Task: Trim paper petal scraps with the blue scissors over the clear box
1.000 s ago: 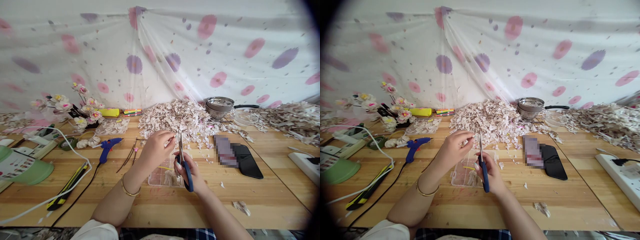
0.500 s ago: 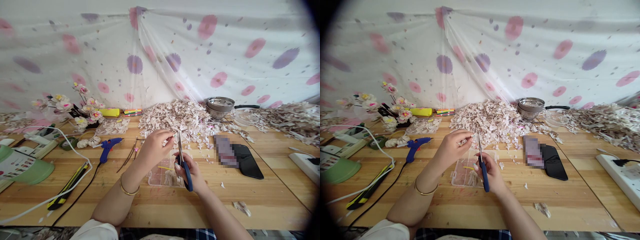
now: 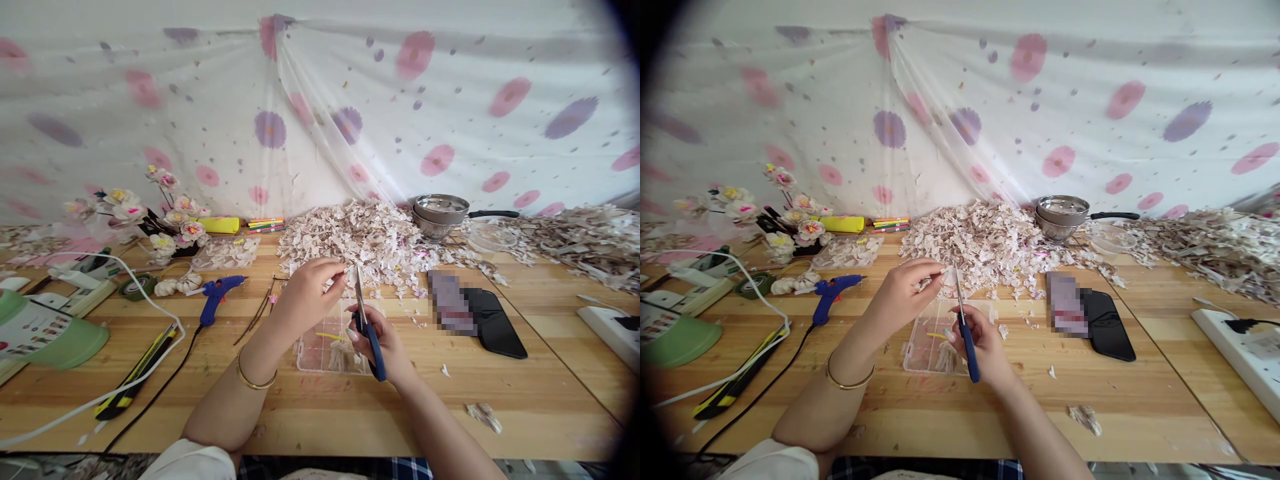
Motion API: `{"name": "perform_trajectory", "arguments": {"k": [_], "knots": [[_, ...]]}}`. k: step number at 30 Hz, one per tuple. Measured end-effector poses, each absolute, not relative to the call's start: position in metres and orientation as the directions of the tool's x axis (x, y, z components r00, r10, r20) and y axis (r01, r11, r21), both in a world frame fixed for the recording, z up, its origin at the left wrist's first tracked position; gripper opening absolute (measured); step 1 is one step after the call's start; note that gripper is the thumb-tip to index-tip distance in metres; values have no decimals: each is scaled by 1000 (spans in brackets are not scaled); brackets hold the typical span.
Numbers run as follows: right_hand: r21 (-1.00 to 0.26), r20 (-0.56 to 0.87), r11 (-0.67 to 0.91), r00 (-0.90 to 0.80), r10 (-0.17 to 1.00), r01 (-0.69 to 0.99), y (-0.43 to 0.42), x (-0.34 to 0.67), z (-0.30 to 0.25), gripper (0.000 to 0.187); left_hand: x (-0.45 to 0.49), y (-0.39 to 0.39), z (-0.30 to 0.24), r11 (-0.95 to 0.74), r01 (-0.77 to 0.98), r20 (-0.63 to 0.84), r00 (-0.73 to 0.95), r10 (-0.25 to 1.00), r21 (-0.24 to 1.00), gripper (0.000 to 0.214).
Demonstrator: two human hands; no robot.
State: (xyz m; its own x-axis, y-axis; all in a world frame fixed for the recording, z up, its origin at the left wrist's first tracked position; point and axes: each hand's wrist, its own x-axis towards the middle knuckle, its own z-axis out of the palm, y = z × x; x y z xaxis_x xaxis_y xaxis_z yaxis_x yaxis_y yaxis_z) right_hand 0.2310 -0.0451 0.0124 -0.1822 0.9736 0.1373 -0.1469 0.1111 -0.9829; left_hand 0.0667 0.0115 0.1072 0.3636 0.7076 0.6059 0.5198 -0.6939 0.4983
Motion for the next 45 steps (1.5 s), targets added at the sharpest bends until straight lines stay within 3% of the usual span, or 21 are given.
{"name": "perform_trajectory", "arguments": {"k": [15,45], "knots": [[-986,88,59,-188,978,-155,-45,231,13,44,65,12,107,-647,545,526,386,758,533,21],[-990,77,54,-180,981,-129,-45,231,8,44,60,16,105,-631,566,519,372,769,530,21]]}}
